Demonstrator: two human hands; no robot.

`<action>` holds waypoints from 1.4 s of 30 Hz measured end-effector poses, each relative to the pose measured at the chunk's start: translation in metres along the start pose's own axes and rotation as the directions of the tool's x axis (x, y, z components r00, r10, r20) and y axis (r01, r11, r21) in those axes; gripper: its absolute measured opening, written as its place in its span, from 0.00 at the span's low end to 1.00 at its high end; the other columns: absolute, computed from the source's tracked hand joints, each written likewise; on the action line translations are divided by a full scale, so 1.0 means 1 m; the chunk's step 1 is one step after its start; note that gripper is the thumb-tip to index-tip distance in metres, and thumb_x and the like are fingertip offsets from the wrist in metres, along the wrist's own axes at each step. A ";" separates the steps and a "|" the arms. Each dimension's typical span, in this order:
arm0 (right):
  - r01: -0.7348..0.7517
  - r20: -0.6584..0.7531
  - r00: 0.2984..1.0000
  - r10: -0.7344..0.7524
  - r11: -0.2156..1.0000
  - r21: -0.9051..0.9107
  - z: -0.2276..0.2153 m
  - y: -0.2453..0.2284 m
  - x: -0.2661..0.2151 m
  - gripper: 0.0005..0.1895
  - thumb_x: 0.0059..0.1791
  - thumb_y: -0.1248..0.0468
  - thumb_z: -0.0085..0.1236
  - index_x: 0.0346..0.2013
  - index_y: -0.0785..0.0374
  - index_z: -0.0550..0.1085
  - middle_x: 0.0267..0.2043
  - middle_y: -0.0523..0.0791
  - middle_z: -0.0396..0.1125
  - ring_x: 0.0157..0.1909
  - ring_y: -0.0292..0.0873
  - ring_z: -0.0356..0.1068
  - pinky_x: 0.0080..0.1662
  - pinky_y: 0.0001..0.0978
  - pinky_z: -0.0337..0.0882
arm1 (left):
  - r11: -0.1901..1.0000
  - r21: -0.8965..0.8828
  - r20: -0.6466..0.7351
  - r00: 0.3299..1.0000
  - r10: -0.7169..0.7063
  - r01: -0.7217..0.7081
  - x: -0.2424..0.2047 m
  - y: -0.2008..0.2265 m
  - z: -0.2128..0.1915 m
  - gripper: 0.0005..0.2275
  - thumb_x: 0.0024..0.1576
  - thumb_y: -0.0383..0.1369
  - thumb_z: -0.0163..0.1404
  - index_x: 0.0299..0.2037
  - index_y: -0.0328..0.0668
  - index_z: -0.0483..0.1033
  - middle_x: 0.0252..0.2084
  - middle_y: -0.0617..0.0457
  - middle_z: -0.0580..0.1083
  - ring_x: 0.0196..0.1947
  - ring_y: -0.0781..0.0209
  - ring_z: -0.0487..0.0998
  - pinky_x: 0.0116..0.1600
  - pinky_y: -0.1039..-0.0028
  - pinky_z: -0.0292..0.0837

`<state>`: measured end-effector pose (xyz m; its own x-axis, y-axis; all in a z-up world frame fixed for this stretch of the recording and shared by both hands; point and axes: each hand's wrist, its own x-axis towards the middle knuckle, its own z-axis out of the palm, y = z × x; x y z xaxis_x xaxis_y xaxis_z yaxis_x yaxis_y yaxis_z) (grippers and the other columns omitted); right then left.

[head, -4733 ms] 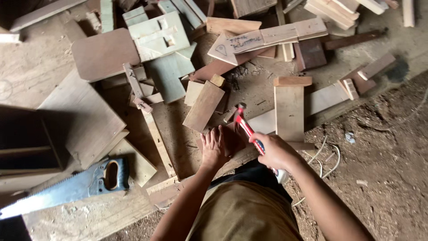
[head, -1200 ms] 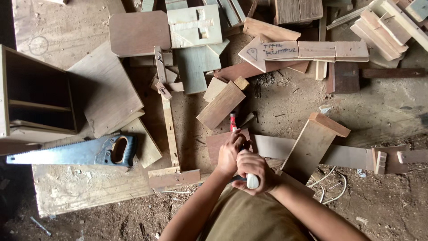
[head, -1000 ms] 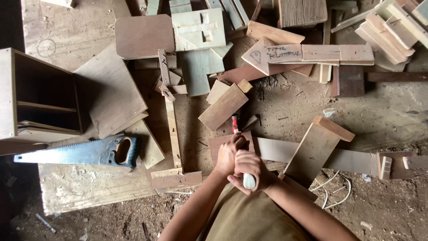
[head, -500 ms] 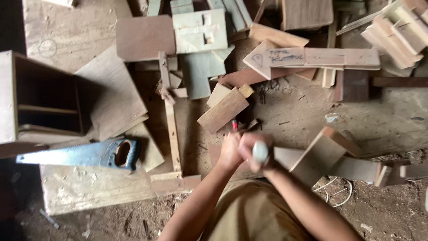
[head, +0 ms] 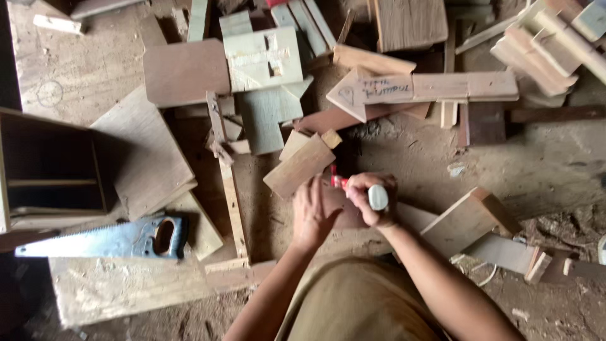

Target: The person uses a hand saw to cut a wooden frame into smaller pieces. They then use a hammer to separate the cut pieces and remove nails from a wooden board.

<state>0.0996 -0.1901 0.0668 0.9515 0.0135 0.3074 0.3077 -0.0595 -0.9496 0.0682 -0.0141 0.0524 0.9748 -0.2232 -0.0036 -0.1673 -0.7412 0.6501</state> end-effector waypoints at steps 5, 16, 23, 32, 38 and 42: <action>-0.110 -0.076 0.990 0.115 0.992 0.068 -0.014 0.009 -0.017 0.16 0.54 0.60 0.51 0.22 0.61 0.68 0.20 0.42 0.66 0.23 0.37 0.69 0.30 0.33 0.70 | 0.983 -0.056 -0.039 0.983 -0.179 0.177 -0.049 -0.046 0.023 0.39 0.44 0.31 0.66 0.65 0.31 0.58 0.51 0.31 0.73 0.48 0.41 0.76 0.53 0.56 0.74; 0.021 -0.429 0.887 0.170 0.914 0.405 -0.097 0.033 -0.007 0.24 0.59 0.54 0.55 0.20 0.55 0.62 0.19 0.36 0.57 0.24 0.34 0.60 0.40 0.35 0.69 | 0.701 -0.491 0.350 0.854 -0.384 0.517 -0.056 -0.088 0.034 0.17 0.52 0.29 0.61 0.52 0.38 0.77 0.40 0.49 0.82 0.39 0.65 0.83 0.45 0.72 0.82; 0.312 0.212 0.940 -0.268 0.926 -0.213 -0.067 0.020 -0.026 0.20 0.48 0.62 0.65 0.16 0.54 0.65 0.19 0.41 0.63 0.26 0.39 0.63 0.32 0.28 0.65 | 0.670 -0.435 0.347 0.798 -0.492 0.602 -0.061 -0.084 0.007 0.16 0.53 0.25 0.61 0.52 0.36 0.78 0.43 0.47 0.83 0.38 0.62 0.83 0.44 0.72 0.82; 0.401 0.540 0.836 -0.097 0.779 -0.482 -0.048 0.024 -0.091 0.12 0.47 0.57 0.68 0.22 0.54 0.76 0.35 0.39 0.75 0.50 0.40 0.74 0.57 0.47 0.63 | 0.598 -0.384 0.421 0.710 -0.565 0.704 -0.067 -0.111 -0.013 0.14 0.54 0.25 0.59 0.50 0.40 0.78 0.39 0.54 0.81 0.36 0.65 0.82 0.46 0.74 0.80; 0.093 0.244 0.958 0.152 0.639 -0.763 -0.034 0.043 -0.162 0.20 0.44 0.73 0.61 0.47 0.51 0.80 0.65 0.47 0.68 0.71 0.49 0.63 0.66 0.44 0.60 | 0.582 -0.423 0.399 0.720 -0.568 0.694 -0.100 -0.133 -0.020 0.10 0.54 0.25 0.60 0.44 0.33 0.79 0.35 0.52 0.80 0.33 0.66 0.81 0.41 0.73 0.82; -0.186 -0.089 0.980 0.177 0.661 -0.727 -0.024 0.044 -0.205 0.31 0.42 0.64 0.65 0.61 0.57 0.73 0.71 0.53 0.59 0.72 0.56 0.58 0.66 0.49 0.63 | 0.752 -0.217 0.316 0.774 -0.550 0.623 -0.100 -0.146 -0.015 0.10 0.53 0.29 0.61 0.43 0.37 0.81 0.33 0.52 0.83 0.30 0.67 0.82 0.38 0.73 0.78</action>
<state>-0.0825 -0.2197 -0.0367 0.9866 -0.0863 0.1382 0.0227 -0.7673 -0.6409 -0.0030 0.1256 -0.0310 0.7993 0.0349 -0.6000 0.5133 -0.5587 0.6514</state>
